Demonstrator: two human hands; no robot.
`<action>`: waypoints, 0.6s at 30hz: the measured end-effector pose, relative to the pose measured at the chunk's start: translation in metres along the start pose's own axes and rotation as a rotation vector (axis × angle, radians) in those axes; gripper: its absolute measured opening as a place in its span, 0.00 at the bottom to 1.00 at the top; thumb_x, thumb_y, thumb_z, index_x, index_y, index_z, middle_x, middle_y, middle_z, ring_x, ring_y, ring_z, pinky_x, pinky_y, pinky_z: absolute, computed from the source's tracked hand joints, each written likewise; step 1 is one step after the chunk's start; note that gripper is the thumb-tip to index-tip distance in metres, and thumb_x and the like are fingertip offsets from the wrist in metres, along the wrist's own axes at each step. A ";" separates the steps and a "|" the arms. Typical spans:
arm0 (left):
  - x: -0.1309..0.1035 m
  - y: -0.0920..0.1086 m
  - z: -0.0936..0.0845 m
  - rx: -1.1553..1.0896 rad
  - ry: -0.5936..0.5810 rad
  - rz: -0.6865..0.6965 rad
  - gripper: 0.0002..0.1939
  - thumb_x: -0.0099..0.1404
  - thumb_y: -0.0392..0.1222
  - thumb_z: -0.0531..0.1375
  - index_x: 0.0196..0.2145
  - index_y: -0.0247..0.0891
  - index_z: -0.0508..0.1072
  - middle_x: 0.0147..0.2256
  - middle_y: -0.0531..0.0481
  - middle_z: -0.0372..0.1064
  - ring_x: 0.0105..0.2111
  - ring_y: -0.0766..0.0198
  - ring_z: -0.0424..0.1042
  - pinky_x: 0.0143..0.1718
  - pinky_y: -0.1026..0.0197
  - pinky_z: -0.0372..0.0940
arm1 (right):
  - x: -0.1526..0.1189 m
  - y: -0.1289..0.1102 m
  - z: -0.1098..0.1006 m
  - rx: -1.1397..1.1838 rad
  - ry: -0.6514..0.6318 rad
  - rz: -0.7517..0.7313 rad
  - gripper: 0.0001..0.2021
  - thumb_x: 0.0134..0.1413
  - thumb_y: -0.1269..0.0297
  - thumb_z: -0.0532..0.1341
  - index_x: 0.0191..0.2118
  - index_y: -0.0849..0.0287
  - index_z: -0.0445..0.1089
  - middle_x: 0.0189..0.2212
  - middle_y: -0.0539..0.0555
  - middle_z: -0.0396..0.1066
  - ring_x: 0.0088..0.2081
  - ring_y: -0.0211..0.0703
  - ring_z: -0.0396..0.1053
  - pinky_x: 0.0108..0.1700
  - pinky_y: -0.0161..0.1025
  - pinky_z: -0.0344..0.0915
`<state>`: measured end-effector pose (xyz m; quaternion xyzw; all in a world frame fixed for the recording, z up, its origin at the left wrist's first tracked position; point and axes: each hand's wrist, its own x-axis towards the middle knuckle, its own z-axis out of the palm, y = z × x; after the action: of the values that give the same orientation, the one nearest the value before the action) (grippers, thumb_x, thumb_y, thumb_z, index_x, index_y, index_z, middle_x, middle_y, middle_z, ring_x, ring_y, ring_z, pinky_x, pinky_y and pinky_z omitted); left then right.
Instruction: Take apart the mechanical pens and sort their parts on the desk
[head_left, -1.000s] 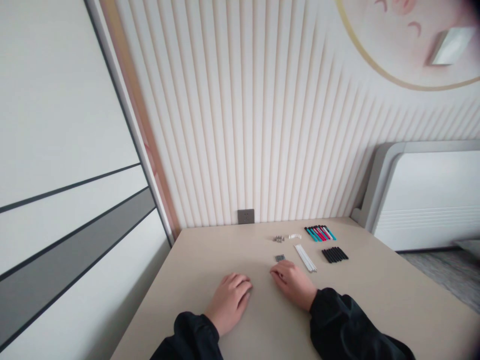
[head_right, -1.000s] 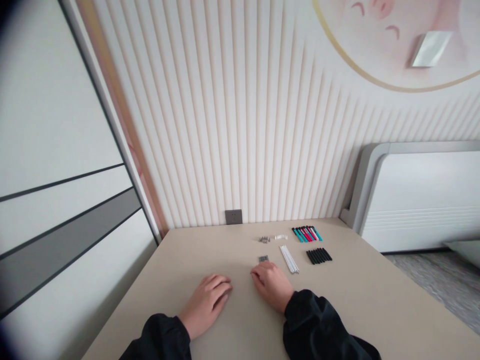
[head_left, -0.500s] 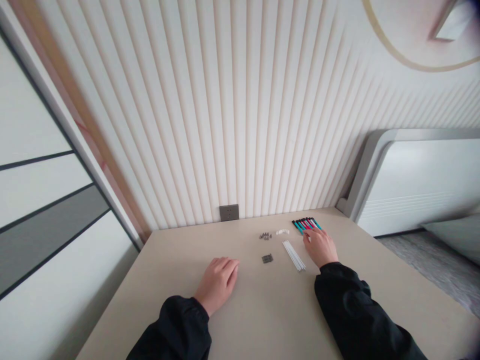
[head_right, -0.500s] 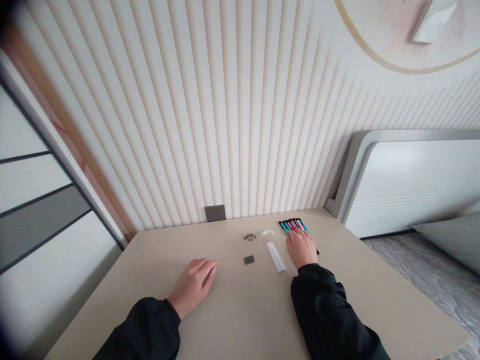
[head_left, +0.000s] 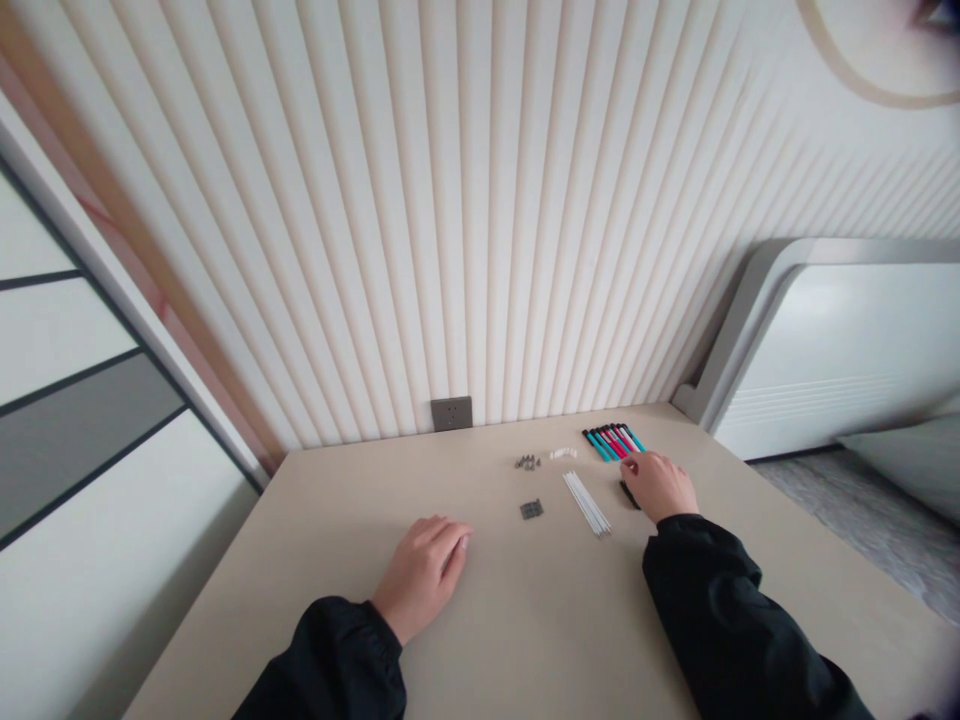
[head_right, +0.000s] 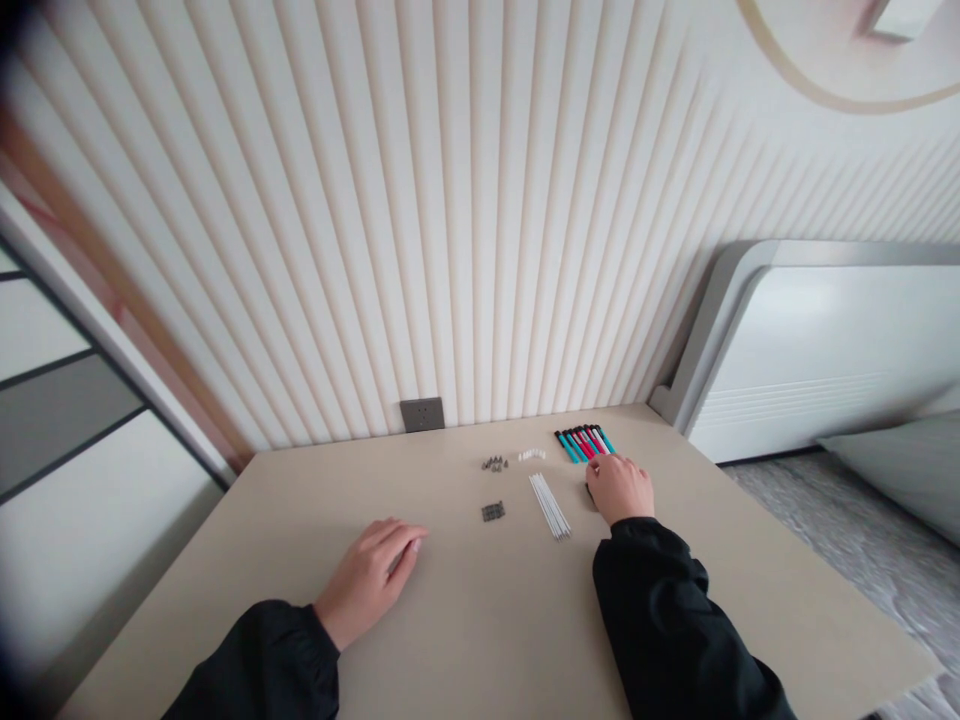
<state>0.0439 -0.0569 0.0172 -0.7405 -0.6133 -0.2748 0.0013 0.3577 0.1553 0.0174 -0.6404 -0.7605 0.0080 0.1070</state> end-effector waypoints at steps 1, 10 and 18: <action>0.000 0.000 0.000 -0.001 -0.005 0.001 0.10 0.68 0.36 0.51 0.39 0.41 0.71 0.33 0.49 0.71 0.35 0.60 0.69 0.40 0.56 0.63 | -0.002 0.003 -0.003 0.018 -0.029 0.023 0.12 0.55 0.61 0.53 0.31 0.54 0.74 0.34 0.58 0.74 0.37 0.50 0.70 0.35 0.42 0.58; -0.001 0.000 0.001 -0.002 -0.002 0.014 0.10 0.68 0.35 0.50 0.38 0.40 0.71 0.33 0.49 0.72 0.35 0.59 0.69 0.42 0.55 0.63 | -0.015 -0.002 -0.012 0.055 -0.181 0.092 0.10 0.50 0.56 0.59 0.29 0.55 0.74 0.33 0.56 0.74 0.38 0.50 0.71 0.36 0.41 0.59; -0.001 0.001 0.001 -0.004 -0.010 0.019 0.09 0.68 0.35 0.50 0.38 0.40 0.70 0.33 0.49 0.72 0.35 0.60 0.69 0.43 0.54 0.63 | -0.016 -0.005 -0.011 0.032 -0.206 0.093 0.08 0.49 0.63 0.58 0.33 0.53 0.74 0.37 0.56 0.74 0.42 0.51 0.71 0.40 0.43 0.59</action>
<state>0.0446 -0.0578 0.0159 -0.7477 -0.6055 -0.2725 -0.0007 0.3572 0.1369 0.0268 -0.6690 -0.7367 0.0908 0.0382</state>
